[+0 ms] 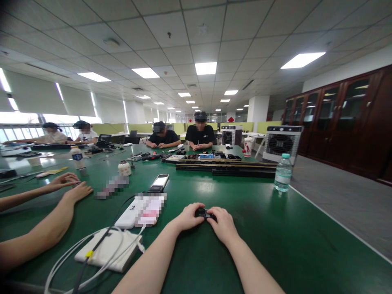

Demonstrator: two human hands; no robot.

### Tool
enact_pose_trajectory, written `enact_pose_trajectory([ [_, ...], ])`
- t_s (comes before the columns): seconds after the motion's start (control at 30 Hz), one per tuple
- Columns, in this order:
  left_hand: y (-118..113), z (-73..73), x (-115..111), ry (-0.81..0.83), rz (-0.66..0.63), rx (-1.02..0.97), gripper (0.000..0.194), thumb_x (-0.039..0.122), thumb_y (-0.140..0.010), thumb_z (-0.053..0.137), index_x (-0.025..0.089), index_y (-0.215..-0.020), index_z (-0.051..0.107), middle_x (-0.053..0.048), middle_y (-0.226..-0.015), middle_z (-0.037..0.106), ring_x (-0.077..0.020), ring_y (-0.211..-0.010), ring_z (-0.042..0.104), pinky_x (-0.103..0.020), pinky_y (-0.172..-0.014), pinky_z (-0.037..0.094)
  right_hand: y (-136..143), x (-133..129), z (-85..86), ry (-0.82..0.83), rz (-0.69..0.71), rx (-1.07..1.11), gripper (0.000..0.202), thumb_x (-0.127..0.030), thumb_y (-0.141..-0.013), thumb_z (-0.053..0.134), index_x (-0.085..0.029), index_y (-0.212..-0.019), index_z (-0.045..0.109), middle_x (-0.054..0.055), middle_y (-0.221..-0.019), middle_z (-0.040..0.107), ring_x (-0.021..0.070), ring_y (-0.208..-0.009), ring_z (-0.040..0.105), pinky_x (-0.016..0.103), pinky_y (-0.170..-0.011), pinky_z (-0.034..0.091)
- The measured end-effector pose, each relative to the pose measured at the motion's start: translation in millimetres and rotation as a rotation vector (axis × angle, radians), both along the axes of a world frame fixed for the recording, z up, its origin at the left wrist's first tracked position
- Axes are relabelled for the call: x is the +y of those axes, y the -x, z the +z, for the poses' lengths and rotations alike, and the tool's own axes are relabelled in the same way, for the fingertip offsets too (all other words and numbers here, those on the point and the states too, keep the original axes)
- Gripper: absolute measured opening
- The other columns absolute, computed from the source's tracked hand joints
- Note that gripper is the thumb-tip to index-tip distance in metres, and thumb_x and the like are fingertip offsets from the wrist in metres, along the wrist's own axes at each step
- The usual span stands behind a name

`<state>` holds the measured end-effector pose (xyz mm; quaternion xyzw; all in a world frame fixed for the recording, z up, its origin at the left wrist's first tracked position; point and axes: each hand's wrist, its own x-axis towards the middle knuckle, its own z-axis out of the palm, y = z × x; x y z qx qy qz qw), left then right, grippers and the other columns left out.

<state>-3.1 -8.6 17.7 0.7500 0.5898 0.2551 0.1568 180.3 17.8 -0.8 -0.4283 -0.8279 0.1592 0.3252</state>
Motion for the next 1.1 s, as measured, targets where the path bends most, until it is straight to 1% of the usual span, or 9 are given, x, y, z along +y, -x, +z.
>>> enact_pose_trajectory([
  [0.27,1,-1.6,2,0.006,0.002,0.004,0.044,0.029,-0.076,0.06,0.02,-0.118,0.061,-0.008,-0.117,0.065,-0.0253,-0.11,0.059,-0.036,-0.098,0.046,-1,2,-0.8,-0.007,0.013,0.124,0.022,-0.029,-0.077,0.057,-0.025,-0.094,0.07,0.005,-0.106,0.07,0.0249,-0.104,0.06,0.042,-0.096,0.043],
  [0.37,1,-1.0,2,0.011,-0.002,0.001,0.043,0.029,-0.076,0.06,0.02,-0.118,0.061,-0.007,-0.116,0.066,-0.0253,-0.109,0.06,-0.036,-0.098,0.046,0,3,-0.1,0.016,-0.022,0.22,0.023,-0.032,-0.076,0.056,-0.024,-0.093,0.069,0.007,-0.105,0.07,0.0255,-0.105,0.061,0.042,-0.097,0.044],
  [0.5,1,-0.6,1,0.004,0.003,-0.002,0.042,0.028,-0.076,0.061,0.021,-0.117,0.061,-0.007,-0.117,0.065,-0.0252,-0.11,0.059,-0.036,-0.099,0.045,0,5,-0.3,0.07,-0.088,0.358,0.025,-0.036,-0.074,0.058,-0.024,-0.093,0.068,0.007,-0.101,0.071,0.0258,-0.101,0.063,0.042,-0.093,0.046],
  [0.73,1,-0.5,2,0.022,0.015,0.003,0.043,0.029,-0.077,0.062,0.02,-0.118,0.061,-0.008,-0.117,0.064,-0.0254,-0.111,0.057,-0.037,-0.1,0.044,-2,11,-1.8,0.129,-0.106,0.6,0.031,-0.043,-0.07,0.063,-0.022,-0.092,0.066,0.007,-0.094,0.073,0.0257,-0.094,0.066,0.043,-0.087,0.048],
  [0.87,1,-1.2,3,0.032,0.015,-0.004,0.044,0.029,-0.077,0.062,0.021,-0.12,0.061,-0.007,-0.119,0.064,-0.0255,-0.113,0.057,-0.037,-0.101,0.043,-2,16,-1.1,0.208,-0.113,0.761,0.042,-0.049,-0.062,0.069,-0.021,-0.092,0.065,0.009,-0.094,0.073,0.0273,-0.094,0.066,0.043,-0.084,0.051],
  [0.97,1,-1.8,3,0.042,0.019,-0.015,0.046,0.029,-0.077,0.062,0.019,-0.122,0.06,-0.008,-0.121,0.063,-0.0258,-0.114,0.056,-0.036,-0.102,0.042,-3,17,0.9,0.269,-0.097,0.864,0.048,-0.05,-0.057,0.073,-0.02,-0.093,0.065,0.01,-0.096,0.073,0.0278,-0.096,0.066,0.043,-0.086,0.051],
  [1.03,1,-1.8,2,0.048,0.024,-0.021,0.048,0.029,-0.077,0.062,0.019,-0.123,0.059,-0.009,-0.123,0.062,-0.0261,-0.115,0.055,-0.036,-0.103,0.041,-4,17,2.2,0.295,-0.099,0.91,0.049,-0.05,-0.056,0.075,-0.021,-0.095,0.066,0.01,-0.1,0.072,0.0274,-0.099,0.066,0.043,-0.089,0.051],
  [1.1,1,-1.4,2,0.052,0.026,-0.021,0.049,0.031,-0.077,0.062,0.018,-0.124,0.059,-0.01,-0.124,0.062,-0.0268,-0.116,0.055,-0.037,-0.104,0.041,-5,16,2.8,0.333,-0.118,0.944,0.049,-0.05,-0.058,0.074,-0.022,-0.097,0.066,0.009,-0.104,0.072,0.0269,-0.102,0.064,0.041,-0.088,0.051],
])
